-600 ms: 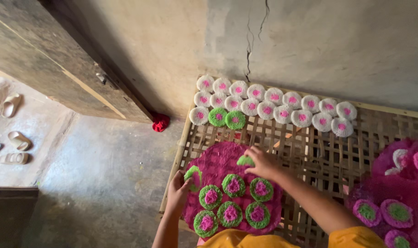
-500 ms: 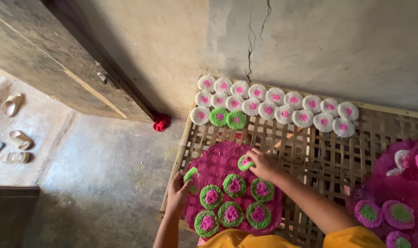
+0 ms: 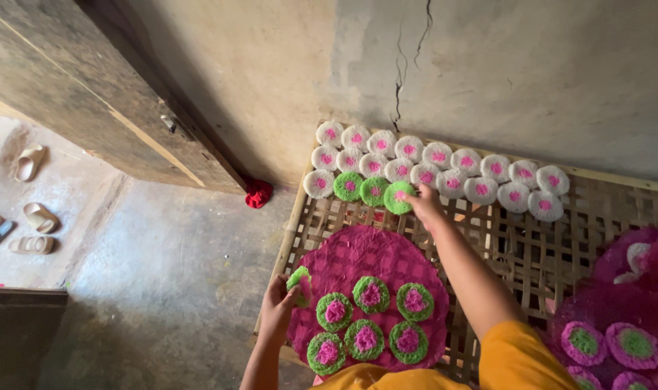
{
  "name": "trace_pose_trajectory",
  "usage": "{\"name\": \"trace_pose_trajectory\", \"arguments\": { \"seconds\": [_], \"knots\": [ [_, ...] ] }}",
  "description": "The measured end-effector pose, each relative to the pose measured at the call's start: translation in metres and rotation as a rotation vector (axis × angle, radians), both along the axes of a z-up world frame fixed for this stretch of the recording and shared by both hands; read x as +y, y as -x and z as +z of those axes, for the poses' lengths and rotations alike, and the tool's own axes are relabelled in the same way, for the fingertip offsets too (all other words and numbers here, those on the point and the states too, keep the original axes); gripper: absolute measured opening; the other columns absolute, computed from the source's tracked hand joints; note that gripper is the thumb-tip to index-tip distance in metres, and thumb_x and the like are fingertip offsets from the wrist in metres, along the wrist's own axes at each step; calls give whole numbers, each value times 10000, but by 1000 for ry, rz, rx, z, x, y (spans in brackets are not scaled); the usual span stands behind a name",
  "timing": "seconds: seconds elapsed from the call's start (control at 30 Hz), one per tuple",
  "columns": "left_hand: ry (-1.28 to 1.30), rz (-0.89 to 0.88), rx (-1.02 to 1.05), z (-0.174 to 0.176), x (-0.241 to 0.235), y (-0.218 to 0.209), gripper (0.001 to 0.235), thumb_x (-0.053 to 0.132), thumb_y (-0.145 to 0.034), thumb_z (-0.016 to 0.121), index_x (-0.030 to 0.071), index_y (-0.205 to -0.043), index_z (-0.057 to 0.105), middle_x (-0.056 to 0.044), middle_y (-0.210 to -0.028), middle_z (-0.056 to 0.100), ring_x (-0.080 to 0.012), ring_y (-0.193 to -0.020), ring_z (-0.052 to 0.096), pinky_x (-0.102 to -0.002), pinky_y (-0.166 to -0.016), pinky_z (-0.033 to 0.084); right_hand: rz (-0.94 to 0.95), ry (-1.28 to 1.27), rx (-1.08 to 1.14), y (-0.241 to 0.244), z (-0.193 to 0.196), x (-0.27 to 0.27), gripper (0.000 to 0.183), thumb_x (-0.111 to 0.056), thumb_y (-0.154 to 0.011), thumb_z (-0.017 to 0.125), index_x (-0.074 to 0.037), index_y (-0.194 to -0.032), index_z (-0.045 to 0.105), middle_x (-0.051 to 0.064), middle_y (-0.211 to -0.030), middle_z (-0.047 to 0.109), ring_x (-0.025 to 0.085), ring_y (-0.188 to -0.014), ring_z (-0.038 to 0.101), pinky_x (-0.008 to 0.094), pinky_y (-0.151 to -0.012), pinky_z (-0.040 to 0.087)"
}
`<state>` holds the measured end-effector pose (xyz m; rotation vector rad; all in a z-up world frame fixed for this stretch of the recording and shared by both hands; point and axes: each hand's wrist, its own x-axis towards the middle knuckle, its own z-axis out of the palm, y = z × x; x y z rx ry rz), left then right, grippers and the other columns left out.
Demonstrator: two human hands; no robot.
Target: The person is arranging small green, white, and pink circular decorative items into patterns onto larger pink paper bases on a wooden lattice rack.
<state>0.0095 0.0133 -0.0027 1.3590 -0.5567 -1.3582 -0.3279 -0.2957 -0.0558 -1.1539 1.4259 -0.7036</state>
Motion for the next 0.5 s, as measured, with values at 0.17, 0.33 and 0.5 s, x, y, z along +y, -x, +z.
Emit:
{"name": "trace_pose_trajectory", "arguments": {
  "seconds": [0.17, 0.33, 0.5],
  "knots": [
    [16, -51, -249, 28, -14, 17, 111, 47, -938, 661, 13, -1026, 602, -75, -883, 651, -153, -766, 632, -309, -679, 553, 60, 831, 879, -11, 16, 30, 508, -145, -776, 768, 23, -1229, 611, 232, -1104, 676, 359, -1010, 670, 452, -882, 574],
    [-125, -290, -601, 85, -65, 87, 173, 133, -931, 662, 81, -1096, 650, -50, -940, 709, -157, -790, 701, -240, -634, 591, 376, -180, -368, -27, 47, 133, 440, -295, -934, 625, -49, -1298, 616, 211, -1109, 714, 300, -926, 724, 405, -791, 623],
    [200, -473, -869, 97, -82, 131, 353, 157, -867, 744, 66, -1185, 620, -107, -1213, 656, -244, -999, 722, -349, -793, 602, -33, -385, -730, -14, 75, 149, 379, -291, -962, 583, -155, -1315, 577, 162, -1081, 712, 262, -876, 720, 369, -673, 639]
  ]
}}
